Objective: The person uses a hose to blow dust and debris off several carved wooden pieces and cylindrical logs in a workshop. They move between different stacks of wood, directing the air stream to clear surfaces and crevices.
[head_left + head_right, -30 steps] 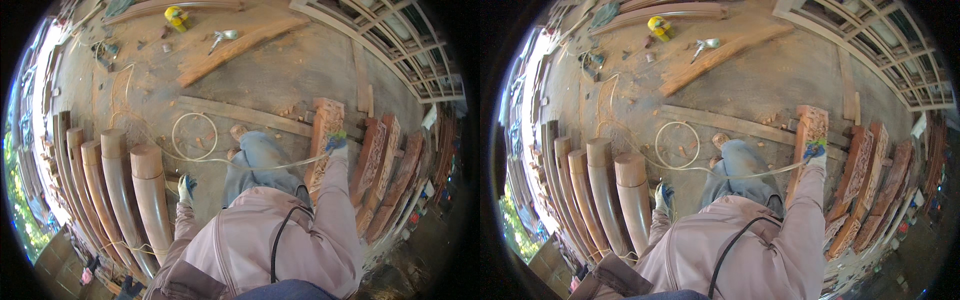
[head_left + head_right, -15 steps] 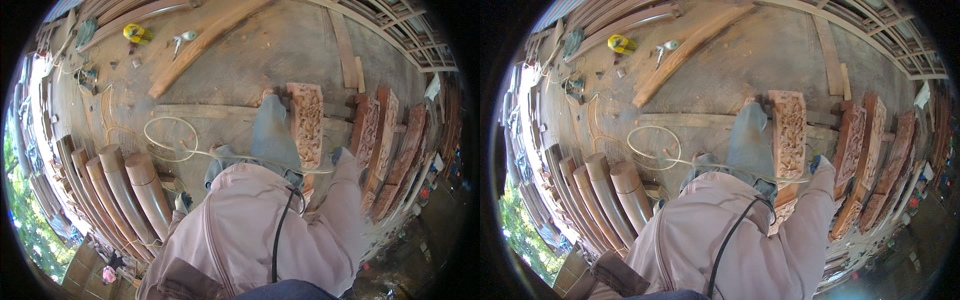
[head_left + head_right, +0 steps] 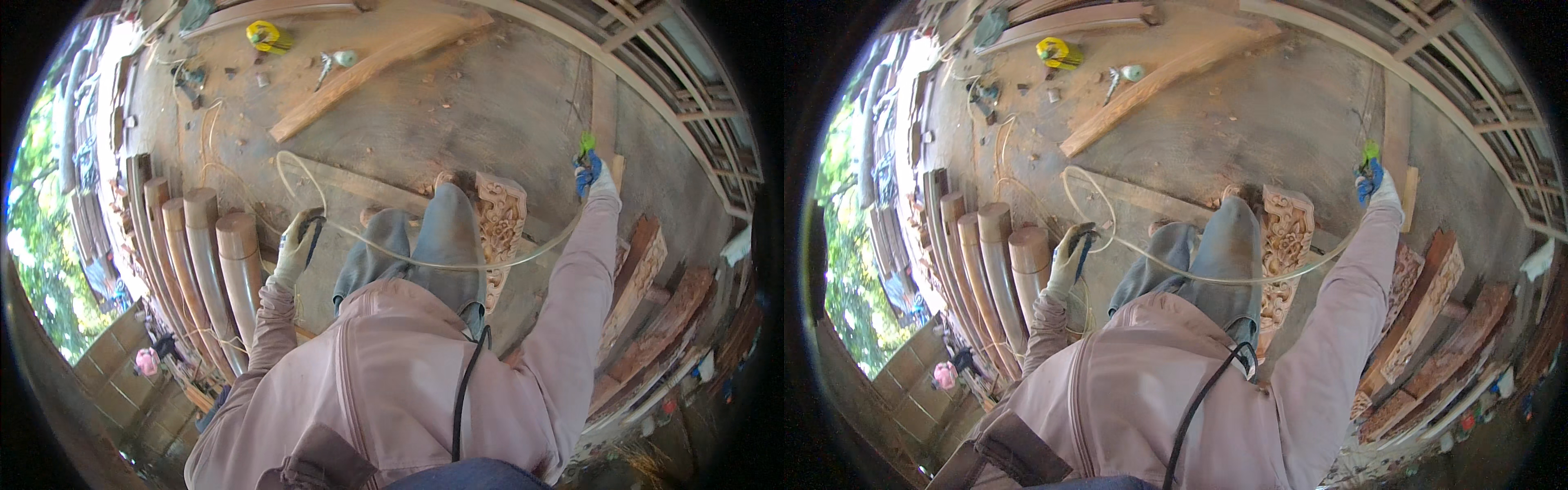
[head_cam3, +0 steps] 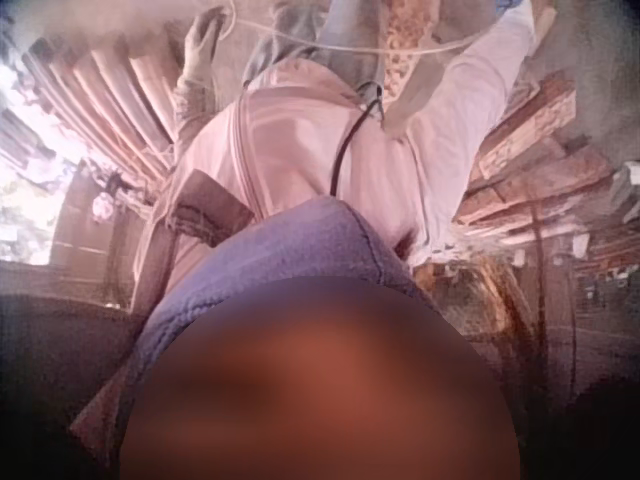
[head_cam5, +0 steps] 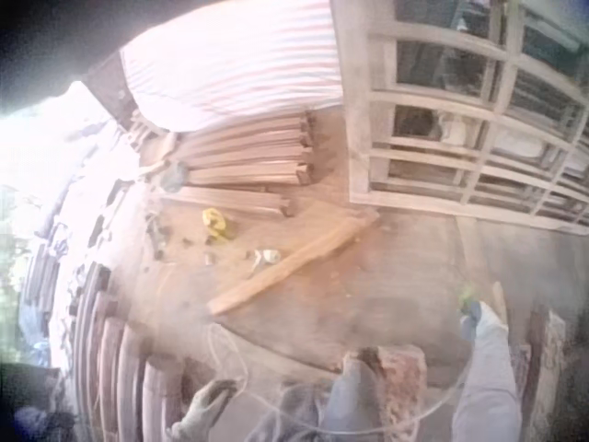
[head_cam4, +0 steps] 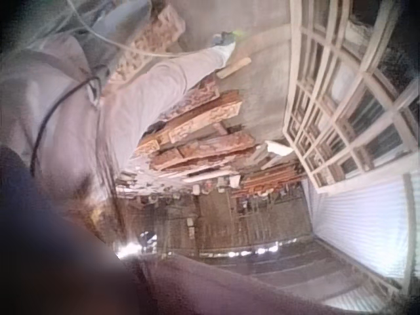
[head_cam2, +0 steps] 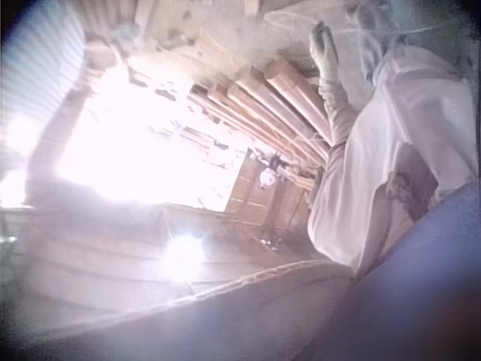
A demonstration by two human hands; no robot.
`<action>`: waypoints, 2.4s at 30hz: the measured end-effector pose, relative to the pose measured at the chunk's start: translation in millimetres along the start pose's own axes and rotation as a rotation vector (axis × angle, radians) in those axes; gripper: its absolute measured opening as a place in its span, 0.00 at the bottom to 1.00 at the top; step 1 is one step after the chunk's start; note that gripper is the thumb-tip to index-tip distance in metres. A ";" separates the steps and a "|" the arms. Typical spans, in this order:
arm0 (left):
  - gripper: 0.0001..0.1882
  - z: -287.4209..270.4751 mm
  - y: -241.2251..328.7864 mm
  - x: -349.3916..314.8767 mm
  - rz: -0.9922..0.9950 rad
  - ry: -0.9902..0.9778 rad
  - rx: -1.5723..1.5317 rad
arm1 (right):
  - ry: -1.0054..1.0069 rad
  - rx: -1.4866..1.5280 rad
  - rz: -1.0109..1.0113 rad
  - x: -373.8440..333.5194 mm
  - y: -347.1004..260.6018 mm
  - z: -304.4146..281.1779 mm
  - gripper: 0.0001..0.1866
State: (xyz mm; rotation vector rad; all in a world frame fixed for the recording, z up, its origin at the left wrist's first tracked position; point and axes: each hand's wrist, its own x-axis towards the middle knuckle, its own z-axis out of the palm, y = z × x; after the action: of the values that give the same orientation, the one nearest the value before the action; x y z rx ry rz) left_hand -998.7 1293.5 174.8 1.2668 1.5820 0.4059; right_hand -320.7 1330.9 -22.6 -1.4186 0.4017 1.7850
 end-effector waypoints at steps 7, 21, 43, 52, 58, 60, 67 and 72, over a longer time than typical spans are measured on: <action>0.14 0.7 -134.1 -104.1 -0.533 0.130 -0.091 | 0.074 0.127 0.237 28.8 100.4 39.3 0.19; 0.17 14.4 -96.4 -89.1 -0.315 0.171 -0.009 | -0.064 0.056 0.112 66.1 184.5 217.7 0.20; 0.16 128.7 -288.8 -274.7 -0.485 -0.070 0.119 | -0.219 -0.513 -0.207 95.9 87.0 376.9 0.15; 0.18 15.6 -178.3 -21.4 -0.634 0.522 -0.377 | -0.167 -0.614 0.084 153.5 118.7 426.6 0.18; 0.16 -30.2 -136.5 33.5 -0.341 0.674 -0.435 | -0.409 -0.737 -0.009 162.4 155.1 493.5 0.18; 0.17 -21.2 -127.4 26.2 -0.386 0.688 -0.563 | -0.288 -0.561 0.188 173.1 166.5 538.4 0.16; 0.11 109.9 -137.0 -82.0 -0.887 1.110 -1.244 | -0.278 -0.476 0.395 203.1 197.2 619.8 0.21; 0.13 222.7 -87.4 -116.5 -1.136 0.976 -1.385 | -0.171 -0.314 0.534 237.7 166.0 640.4 0.19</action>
State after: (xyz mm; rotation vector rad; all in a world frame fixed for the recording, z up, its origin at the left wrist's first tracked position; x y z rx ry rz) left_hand -863.7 1088.1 72.7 -1.0225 1.7970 1.1221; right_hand -881.6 1751.5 -74.2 -1.4396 0.4528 2.4714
